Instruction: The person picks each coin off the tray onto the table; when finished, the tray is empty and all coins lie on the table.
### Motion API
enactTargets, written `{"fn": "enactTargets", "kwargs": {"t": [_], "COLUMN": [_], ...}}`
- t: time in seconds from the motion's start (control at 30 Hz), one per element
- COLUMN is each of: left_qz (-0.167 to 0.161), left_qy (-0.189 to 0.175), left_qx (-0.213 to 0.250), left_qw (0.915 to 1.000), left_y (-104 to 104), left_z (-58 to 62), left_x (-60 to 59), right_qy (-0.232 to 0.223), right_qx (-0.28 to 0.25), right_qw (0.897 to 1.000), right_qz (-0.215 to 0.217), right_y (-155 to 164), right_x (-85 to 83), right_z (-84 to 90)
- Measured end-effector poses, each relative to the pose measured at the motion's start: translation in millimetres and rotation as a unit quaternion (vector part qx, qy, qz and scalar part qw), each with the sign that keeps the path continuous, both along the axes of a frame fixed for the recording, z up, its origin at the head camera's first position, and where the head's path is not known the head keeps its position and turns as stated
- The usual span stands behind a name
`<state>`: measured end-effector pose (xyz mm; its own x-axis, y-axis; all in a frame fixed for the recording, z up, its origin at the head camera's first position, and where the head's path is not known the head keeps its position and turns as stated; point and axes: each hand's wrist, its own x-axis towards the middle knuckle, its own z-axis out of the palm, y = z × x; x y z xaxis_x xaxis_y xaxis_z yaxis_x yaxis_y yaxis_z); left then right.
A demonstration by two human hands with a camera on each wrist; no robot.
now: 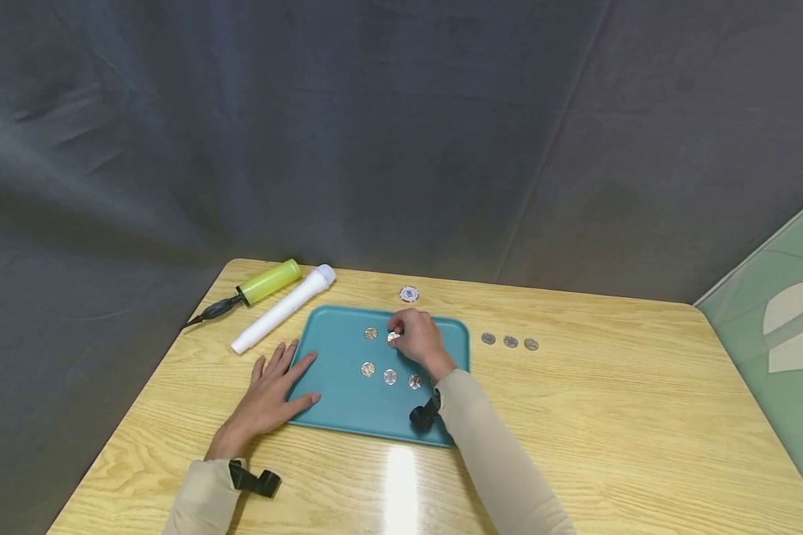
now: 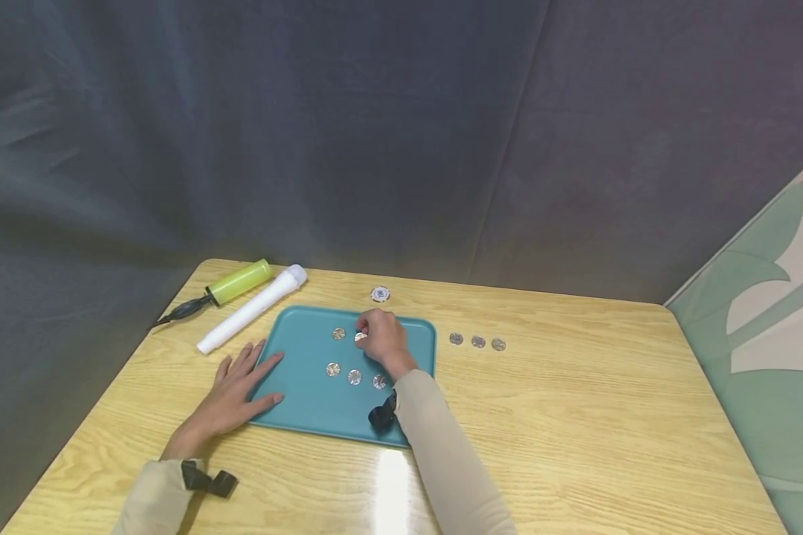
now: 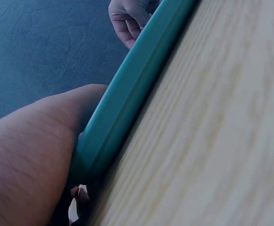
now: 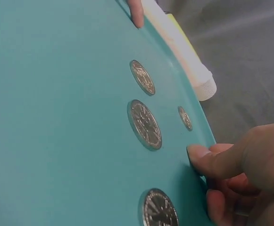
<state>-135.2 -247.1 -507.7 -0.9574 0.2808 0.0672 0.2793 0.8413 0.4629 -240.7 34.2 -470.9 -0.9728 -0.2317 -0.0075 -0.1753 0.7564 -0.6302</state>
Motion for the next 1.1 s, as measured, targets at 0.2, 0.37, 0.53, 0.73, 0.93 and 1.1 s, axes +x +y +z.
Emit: {"fn": "enactTargets", "kwargs": {"t": [0.2,0.37,0.53,0.73,0.93,1.1], "left_qz": [-0.002,0.0,0.0,0.0,-0.001,-0.001], "left_qy": [0.009,0.004,0.005,0.007,0.009,0.012], "left_qx": [0.002,-0.002,-0.007,-0.005,-0.004,0.001], "left_qw": [1.0,1.0,1.0,1.0,0.9999,0.9999], "left_y": [0,0,0,0,0,0], "left_z": [-0.3,-0.2,-0.7,-0.7,-0.5,-1.4], "left_x": [0.2,-0.3,-1.2,-1.0,-0.2,0.0], "right_qy": [0.003,0.001,0.014,0.021,0.014,-0.017], "right_qx": [-0.011,-0.026,-0.041,-0.055,-0.069,-0.11], "right_qw": [1.0,1.0,0.999,0.998,0.998,0.994], "right_qz": [0.003,0.002,0.002,0.001,-0.005,-0.012], "right_y": [4,7,10,16,22,28], "right_x": [1.7,3.3,4.8,5.6,4.7,3.8], "right_z": [1.9,2.0,0.4,0.7,1.1,1.9]}}
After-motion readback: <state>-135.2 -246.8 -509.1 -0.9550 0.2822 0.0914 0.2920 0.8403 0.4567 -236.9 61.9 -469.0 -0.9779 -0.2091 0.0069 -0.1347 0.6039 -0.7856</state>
